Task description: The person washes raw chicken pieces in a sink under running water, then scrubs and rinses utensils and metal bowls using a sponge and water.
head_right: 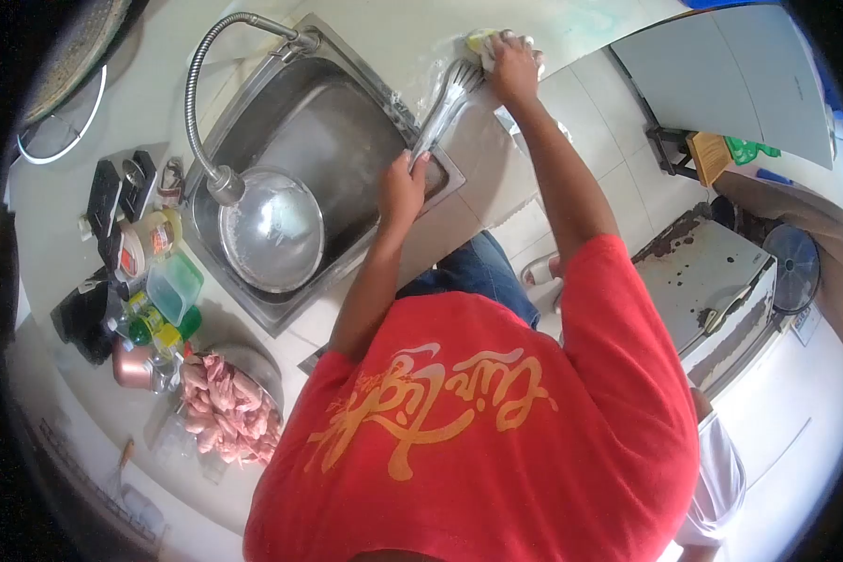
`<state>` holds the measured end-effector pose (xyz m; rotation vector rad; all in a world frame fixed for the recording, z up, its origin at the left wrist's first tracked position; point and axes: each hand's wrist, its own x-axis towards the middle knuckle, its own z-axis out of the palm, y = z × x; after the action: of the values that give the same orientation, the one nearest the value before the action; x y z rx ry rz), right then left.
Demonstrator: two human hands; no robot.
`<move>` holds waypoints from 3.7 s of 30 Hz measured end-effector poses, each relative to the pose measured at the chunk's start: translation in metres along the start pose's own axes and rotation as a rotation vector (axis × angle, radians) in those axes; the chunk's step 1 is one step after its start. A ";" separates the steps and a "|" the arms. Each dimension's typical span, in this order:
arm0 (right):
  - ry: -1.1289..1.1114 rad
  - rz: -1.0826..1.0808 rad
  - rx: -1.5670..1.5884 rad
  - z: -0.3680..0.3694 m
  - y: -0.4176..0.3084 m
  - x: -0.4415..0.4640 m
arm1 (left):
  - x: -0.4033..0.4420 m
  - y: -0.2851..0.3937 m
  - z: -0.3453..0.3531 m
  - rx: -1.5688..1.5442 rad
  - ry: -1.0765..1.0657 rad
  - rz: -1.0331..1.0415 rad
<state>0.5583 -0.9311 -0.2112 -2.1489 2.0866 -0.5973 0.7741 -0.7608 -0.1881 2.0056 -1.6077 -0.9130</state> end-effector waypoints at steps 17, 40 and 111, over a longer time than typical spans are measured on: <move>0.158 0.458 1.235 0.014 -0.024 -0.031 | 0.123 0.003 -0.041 -0.218 0.151 0.138; -0.770 -0.334 0.725 0.018 -0.214 -0.150 | -0.134 -0.319 -0.152 0.293 0.689 -0.702; -1.486 0.426 1.867 0.162 -0.448 -0.222 | 0.019 -0.214 -0.273 0.457 0.157 -0.343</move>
<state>1.0369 -0.7191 -0.2611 -0.4385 0.3855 -0.3064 1.1181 -0.7484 -0.1453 2.6530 -1.5098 -0.5030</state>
